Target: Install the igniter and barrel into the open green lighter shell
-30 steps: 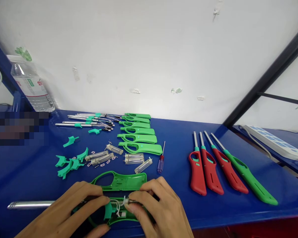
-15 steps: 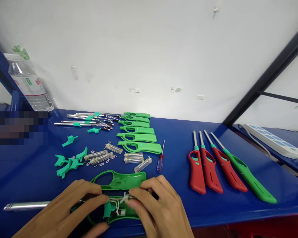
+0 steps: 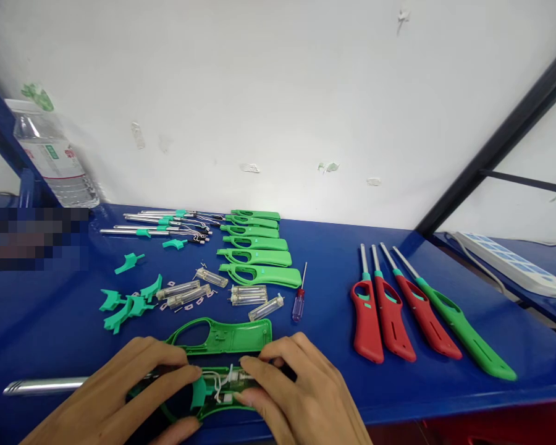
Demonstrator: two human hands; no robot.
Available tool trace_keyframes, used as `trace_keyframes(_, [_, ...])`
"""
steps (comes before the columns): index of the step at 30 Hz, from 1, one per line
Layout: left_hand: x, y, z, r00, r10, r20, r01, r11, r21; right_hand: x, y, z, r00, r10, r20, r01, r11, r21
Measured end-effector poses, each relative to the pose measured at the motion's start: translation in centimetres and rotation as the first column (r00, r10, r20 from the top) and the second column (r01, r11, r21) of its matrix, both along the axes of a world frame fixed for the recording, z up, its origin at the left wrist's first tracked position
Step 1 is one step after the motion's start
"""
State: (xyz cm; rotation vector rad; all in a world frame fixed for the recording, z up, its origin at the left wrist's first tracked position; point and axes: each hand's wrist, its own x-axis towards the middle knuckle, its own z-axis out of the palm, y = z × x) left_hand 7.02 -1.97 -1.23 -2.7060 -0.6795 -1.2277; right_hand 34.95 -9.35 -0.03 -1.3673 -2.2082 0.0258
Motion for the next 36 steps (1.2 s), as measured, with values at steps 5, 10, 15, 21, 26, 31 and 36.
trace_keyframes(5, [-0.1,0.0,0.2,1.0,-0.015,-0.009,0.015,1.0,-0.004,0.1,-0.4,0.2,0.998,-0.003,0.061,0.002,1.0,0.016])
trace_keyframes(10, [-0.1,0.0,0.4,1.0,-0.025,-0.018,0.025,1.0,-0.005,0.0,-0.4,0.8,0.997,0.005,0.083,-0.002,1.0,-0.025])
trace_keyframes(15, [-0.1,-0.1,0.6,0.999,-0.031,-0.022,0.03,0.999,-0.01,0.0,-0.2,1.0,0.992,0.024,0.12,-0.018,0.998,-0.053])
trace_keyframes(21, [0.1,0.1,0.8,0.999,-0.036,-0.019,0.035,0.999,-0.022,-0.2,-0.4,0.7,0.993,0.027,0.111,-0.026,1.0,-0.009])
trace_keyframes(26, [0.3,0.2,0.8,1.0,-0.026,0.008,0.026,0.999,-0.039,-0.4,-0.4,0.5,0.999,-0.004,0.054,0.006,1.0,-0.03])
trace_keyframes(31, [0.0,0.0,0.8,1.0,-0.027,-0.001,0.027,0.999,-0.041,-0.2,-0.3,0.4,0.999,0.006,0.053,-0.006,1.0,0.009])
trace_keyframes(36, [0.0,0.0,0.8,1.0,-0.019,-0.011,0.019,0.999,-0.026,-0.1,-0.3,0.4,0.999,-0.004,0.048,0.005,1.0,-0.01])
